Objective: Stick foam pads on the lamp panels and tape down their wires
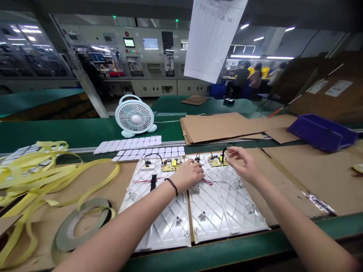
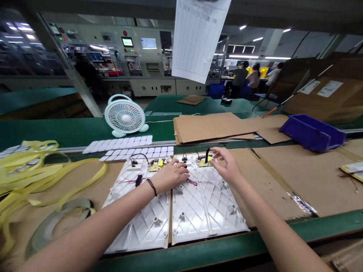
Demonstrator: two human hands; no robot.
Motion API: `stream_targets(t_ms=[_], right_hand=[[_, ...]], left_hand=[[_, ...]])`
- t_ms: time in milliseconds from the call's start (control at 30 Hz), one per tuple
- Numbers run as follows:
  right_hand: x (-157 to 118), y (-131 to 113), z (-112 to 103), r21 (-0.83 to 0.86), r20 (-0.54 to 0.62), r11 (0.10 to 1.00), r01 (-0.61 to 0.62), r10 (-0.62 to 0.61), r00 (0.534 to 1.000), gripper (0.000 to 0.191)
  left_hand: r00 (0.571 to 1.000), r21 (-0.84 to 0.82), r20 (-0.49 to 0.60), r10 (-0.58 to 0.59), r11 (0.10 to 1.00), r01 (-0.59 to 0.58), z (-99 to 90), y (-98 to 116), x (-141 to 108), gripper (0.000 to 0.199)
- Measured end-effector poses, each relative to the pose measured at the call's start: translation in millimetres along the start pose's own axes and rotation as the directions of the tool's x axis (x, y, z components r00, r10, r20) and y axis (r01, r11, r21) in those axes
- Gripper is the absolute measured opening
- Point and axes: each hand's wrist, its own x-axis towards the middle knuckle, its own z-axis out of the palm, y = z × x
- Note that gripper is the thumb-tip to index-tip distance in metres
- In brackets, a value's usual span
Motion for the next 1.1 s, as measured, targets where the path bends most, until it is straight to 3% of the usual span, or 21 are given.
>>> stream_targets(t_ms=[100,200,300,400,733,900,1100], right_hand=[[-1.8,13.9,5.6,0.140,0.008,0.983,-0.117,0.117,0.993,0.081],[-9.2,8.4,13.3,0.214,0.146,0.966,-0.147,0.118,0.982,0.097],[-15.1,-5.1,17.3,0.278,0.235,0.951,-0.134,0.068,0.970,0.092],[-16.7,-13.1,17.4,0.304,0.213,0.943,-0.131,0.067,0.975,0.080],[-19.1,-17.1,27.1,0.300,0.175,0.943,-0.145,0.095,0.980,0.063],[-10.5,-2.1,15.3,0.224,0.229,0.956,-0.191,0.139,0.964,0.070],[0.3,39.9,-15.2,0.067,0.148,0.949,-0.309,0.296,0.944,0.071]], left_hand=[[0.998,-0.063,0.041,-0.049,0.997,0.051,14.9,-10.8,14.3,0.019],[0.980,-0.257,-0.025,-0.197,0.949,0.184,15.3,-13.2,18.0,0.022],[0.949,-0.411,-0.050,-0.312,0.872,0.265,12.2,-9.1,20.8,0.023],[0.935,-0.475,-0.045,-0.352,0.831,0.289,12.0,-3.3,25.4,0.020],[0.942,-0.550,-0.049,-0.332,0.796,0.252,16.7,9.0,38.9,0.017],[0.925,-0.586,-0.028,-0.379,0.756,0.292,18.4,4.9,35.1,0.017],[0.917,-0.584,-0.008,-0.398,0.747,0.319,26.9,-5.2,23.7,0.019]])
